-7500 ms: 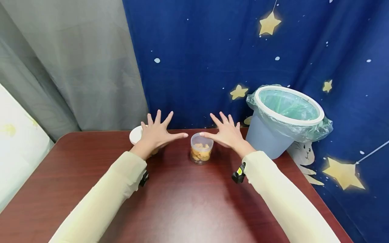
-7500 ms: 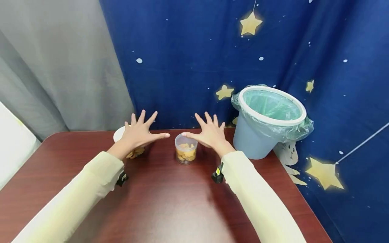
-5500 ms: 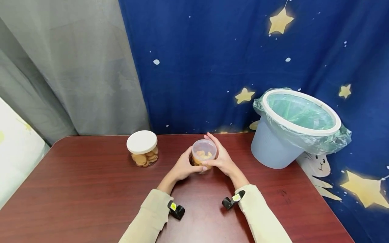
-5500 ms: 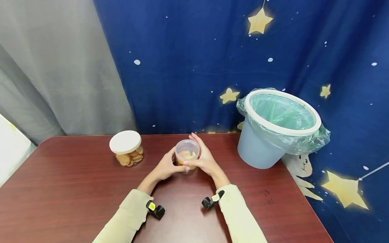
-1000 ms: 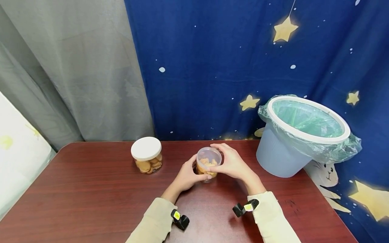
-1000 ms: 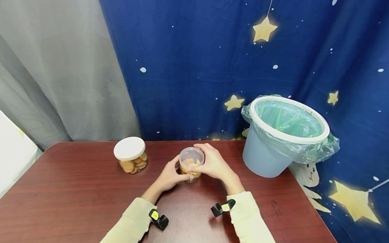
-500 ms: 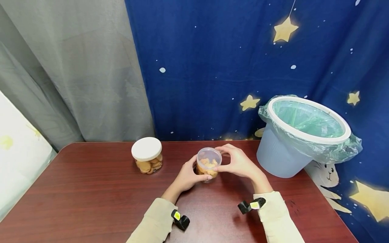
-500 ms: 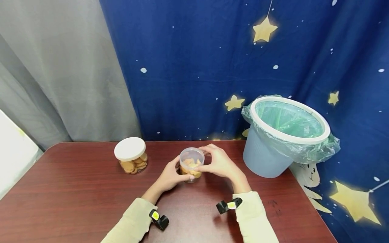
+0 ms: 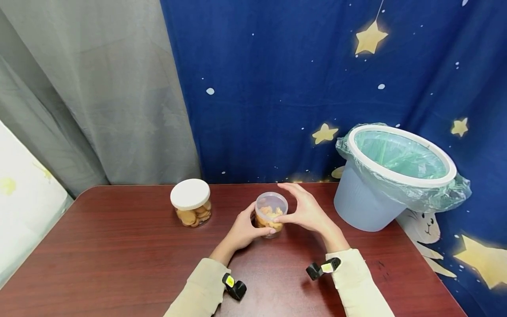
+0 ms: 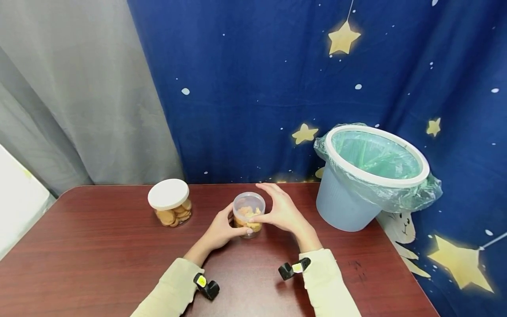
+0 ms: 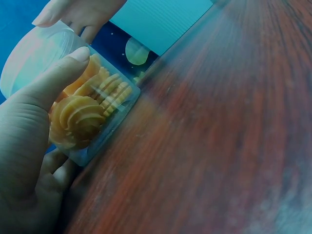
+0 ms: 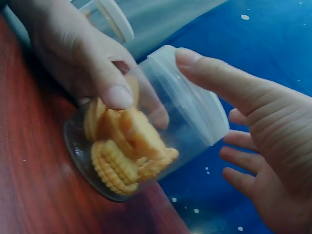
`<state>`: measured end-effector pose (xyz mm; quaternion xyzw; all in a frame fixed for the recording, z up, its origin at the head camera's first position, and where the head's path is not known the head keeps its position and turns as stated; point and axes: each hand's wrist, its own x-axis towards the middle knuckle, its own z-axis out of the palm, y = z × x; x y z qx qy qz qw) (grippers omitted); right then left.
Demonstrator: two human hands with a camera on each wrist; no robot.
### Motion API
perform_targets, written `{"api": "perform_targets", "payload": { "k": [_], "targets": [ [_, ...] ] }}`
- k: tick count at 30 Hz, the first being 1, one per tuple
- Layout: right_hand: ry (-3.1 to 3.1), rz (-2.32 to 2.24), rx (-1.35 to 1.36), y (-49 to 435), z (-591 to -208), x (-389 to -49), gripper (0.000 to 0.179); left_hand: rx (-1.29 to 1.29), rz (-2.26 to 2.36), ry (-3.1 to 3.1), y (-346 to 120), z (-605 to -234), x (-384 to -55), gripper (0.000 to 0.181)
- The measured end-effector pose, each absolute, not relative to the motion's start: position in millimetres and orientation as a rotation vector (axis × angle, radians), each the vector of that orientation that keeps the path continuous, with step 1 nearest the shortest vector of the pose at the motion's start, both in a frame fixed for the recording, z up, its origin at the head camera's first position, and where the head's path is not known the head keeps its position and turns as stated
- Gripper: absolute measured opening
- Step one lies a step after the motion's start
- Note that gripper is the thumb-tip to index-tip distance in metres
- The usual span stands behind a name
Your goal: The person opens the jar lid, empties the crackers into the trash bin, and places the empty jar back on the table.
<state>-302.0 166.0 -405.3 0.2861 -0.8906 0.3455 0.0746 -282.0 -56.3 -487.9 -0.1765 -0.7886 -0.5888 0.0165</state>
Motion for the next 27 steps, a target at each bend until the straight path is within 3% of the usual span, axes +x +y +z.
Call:
{"api": "perform_targets", "payload": {
  "k": [19,27],
  "targets": [
    [-2.548,1.197,0.834,128,-428,-299,0.089,-0.626,-1.816,-2.428,-56,-490,-283,0.083],
    [-2.599,1.198,0.838,133,-424,-298,0.085,-0.616,-1.815,-2.443,-57,-490,-283,0.083]
  ]
}}
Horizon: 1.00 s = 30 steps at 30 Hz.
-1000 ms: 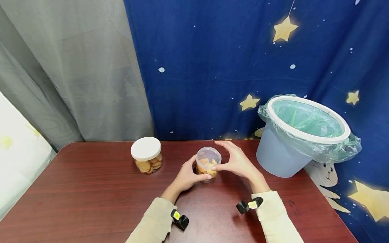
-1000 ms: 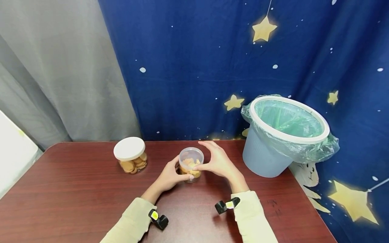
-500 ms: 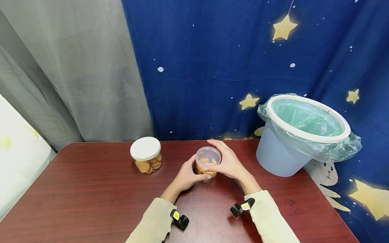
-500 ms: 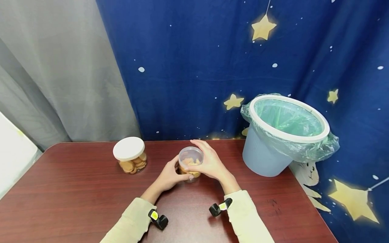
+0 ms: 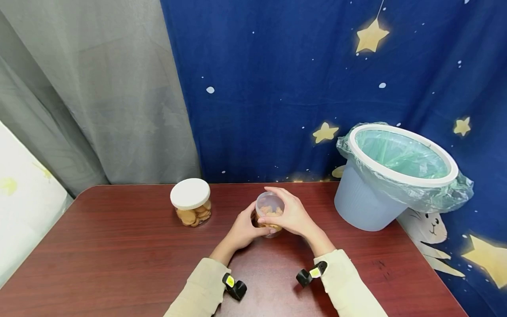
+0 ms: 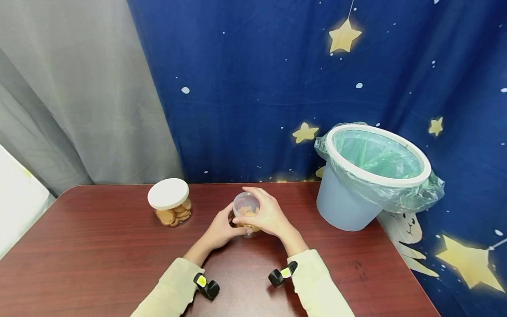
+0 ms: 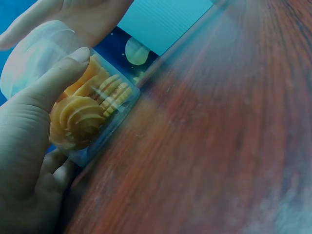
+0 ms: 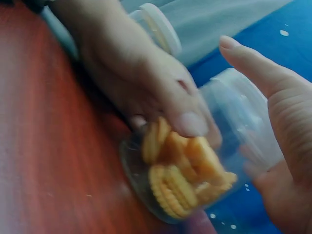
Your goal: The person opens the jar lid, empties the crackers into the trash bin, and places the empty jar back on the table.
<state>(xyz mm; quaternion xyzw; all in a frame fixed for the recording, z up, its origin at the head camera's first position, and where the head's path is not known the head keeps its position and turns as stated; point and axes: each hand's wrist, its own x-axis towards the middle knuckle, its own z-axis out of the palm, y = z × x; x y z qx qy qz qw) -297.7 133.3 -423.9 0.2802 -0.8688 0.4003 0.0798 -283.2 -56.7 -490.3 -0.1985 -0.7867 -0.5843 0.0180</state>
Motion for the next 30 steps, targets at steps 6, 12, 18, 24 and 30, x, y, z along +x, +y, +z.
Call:
{"api": "perform_targets", "payload": {
  "k": [6,12,18,24,30],
  "targets": [
    [-2.643,1.304,0.942,150,-415,-300,0.089,-0.604,-1.8,-2.446,-57,-489,-283,0.085],
    [-2.679,1.391,1.055,164,-408,-302,0.088,-0.59,-1.819,-2.434,-57,-489,-283,0.084],
    [-2.675,1.426,1.11,176,-404,-303,0.092,-0.572,-1.814,-2.45,-56,-490,-283,0.087],
    [-2.678,1.445,1.069,181,-403,-305,0.092,-0.569,-1.82,-2.457,-56,-489,-283,0.086],
    [-2.64,1.445,1.078,179,-405,-307,0.093,-0.578,-1.828,-2.438,-56,-489,-283,0.085]
  ]
}}
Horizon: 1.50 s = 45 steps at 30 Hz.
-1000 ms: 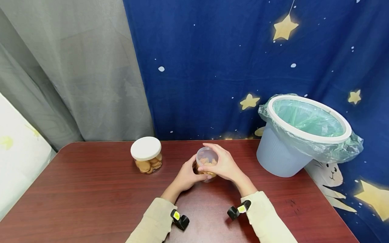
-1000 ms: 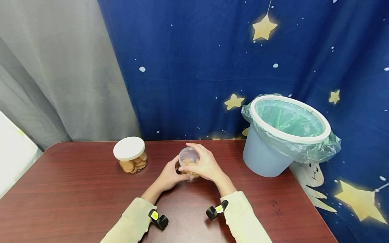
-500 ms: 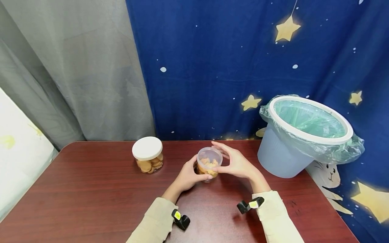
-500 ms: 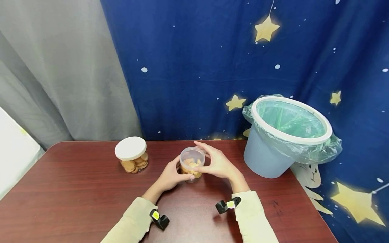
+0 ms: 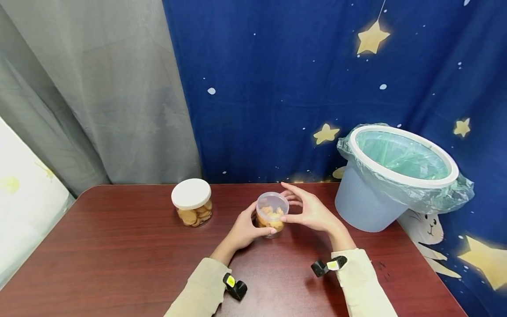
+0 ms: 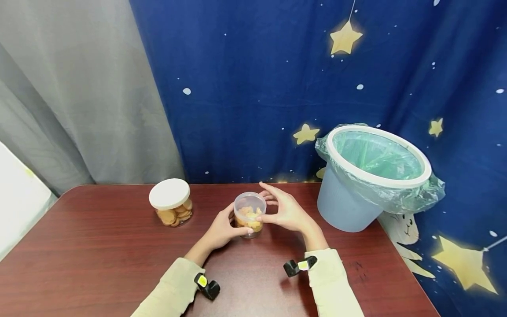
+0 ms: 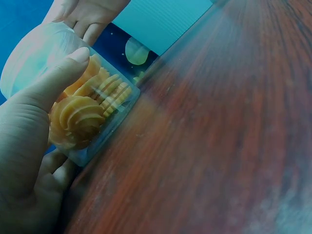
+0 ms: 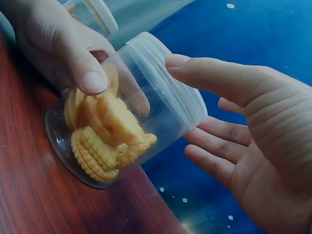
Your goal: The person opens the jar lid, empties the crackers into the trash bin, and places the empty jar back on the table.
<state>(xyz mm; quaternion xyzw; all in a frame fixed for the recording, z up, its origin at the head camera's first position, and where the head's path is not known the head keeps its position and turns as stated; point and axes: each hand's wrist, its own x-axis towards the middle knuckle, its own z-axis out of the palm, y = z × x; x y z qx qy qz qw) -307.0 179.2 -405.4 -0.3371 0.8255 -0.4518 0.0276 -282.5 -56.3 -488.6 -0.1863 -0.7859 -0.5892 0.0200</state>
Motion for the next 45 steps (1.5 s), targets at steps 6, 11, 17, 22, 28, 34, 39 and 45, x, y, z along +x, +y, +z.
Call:
{"api": "perform_targets", "payload": {
  "k": [6,11,17,22,28,34,39,45],
  "targets": [
    [2.571,-1.408,-1.035,175,-407,-305,0.092,-0.576,-1.82,-2.442,-56,-489,-282,0.085],
    [2.582,-1.395,-1.04,168,-411,-306,0.091,-0.579,-1.832,-2.431,-57,-489,-283,0.084],
    [2.638,-1.373,-1.033,157,-419,-305,0.088,-0.589,-1.851,-2.43,-56,-484,-280,0.083],
    [2.712,-1.334,-0.999,149,-424,-305,0.088,-0.59,-1.859,-2.423,-56,-487,-282,0.083],
    [2.755,-1.34,-0.872,139,-428,-302,0.09,-0.585,-1.813,-2.433,-58,-489,-282,0.081],
    [2.782,-1.324,-0.846,136,-425,-299,0.083,-0.571,-1.754,-2.433,-59,-490,-280,0.08],
    [2.807,-1.249,-0.873,140,-420,-299,0.086,-0.584,-1.763,-2.427,-58,-490,-281,0.08],
    [2.706,-1.207,-0.939,153,-414,-301,0.089,-0.58,-1.776,-2.444,-57,-489,-282,0.082]
  ]
}}
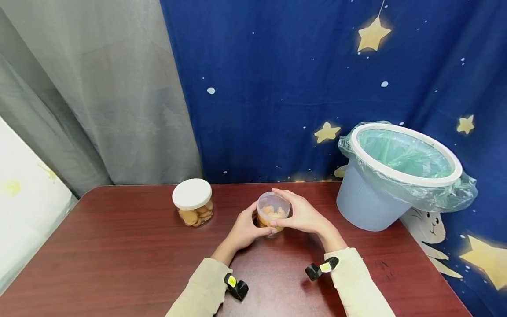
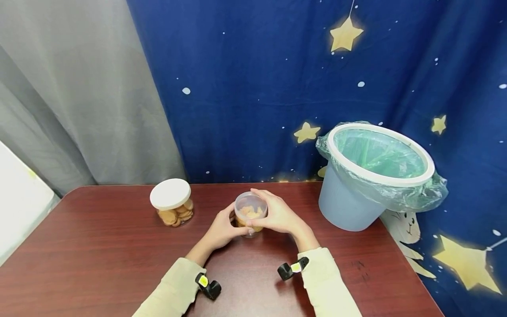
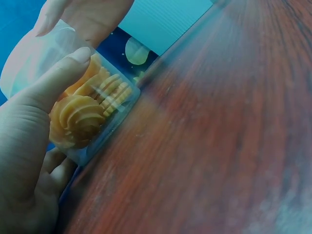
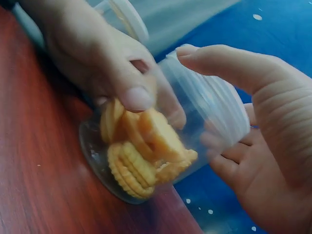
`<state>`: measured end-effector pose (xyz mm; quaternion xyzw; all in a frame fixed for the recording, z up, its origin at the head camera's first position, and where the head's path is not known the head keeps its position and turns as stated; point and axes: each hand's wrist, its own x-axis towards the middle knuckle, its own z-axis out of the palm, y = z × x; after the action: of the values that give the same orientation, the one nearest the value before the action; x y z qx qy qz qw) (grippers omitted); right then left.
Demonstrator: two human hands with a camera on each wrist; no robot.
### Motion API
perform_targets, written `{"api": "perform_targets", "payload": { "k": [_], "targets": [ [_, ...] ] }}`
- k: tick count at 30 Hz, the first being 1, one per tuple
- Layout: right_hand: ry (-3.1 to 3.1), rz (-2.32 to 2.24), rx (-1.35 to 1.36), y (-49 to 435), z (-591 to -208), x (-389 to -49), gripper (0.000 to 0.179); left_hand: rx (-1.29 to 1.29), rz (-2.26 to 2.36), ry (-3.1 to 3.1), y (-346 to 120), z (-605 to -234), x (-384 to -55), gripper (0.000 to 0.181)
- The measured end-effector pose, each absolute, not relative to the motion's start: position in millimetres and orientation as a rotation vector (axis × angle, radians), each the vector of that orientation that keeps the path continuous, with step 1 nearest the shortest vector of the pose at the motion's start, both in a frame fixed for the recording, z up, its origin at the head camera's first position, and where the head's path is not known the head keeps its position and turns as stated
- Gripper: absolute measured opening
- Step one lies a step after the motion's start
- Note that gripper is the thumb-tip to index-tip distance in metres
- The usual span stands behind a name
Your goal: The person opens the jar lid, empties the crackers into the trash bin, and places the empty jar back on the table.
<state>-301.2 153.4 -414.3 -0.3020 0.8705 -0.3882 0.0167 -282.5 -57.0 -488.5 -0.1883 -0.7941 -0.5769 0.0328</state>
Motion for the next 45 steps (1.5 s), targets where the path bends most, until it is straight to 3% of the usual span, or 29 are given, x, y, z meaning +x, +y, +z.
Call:
{"api": "perform_targets", "payload": {
  "k": [16,23,33,45],
  "targets": [
    [2.9,-1.128,-0.832,146,-406,-295,0.089,-0.593,-1.812,-2.424,-57,-488,-282,0.083],
    [2.978,-1.088,-0.719,137,-411,-292,0.105,-0.585,-1.795,-2.433,-57,-488,-281,0.082],
    [2.948,-1.188,-0.625,126,-422,-292,0.114,-0.571,-1.815,-2.416,-55,-484,-280,0.082],
    [2.546,-1.289,-0.786,156,-406,-298,0.092,-0.55,-1.81,-2.425,-57,-487,-282,0.084]
  ]
}}
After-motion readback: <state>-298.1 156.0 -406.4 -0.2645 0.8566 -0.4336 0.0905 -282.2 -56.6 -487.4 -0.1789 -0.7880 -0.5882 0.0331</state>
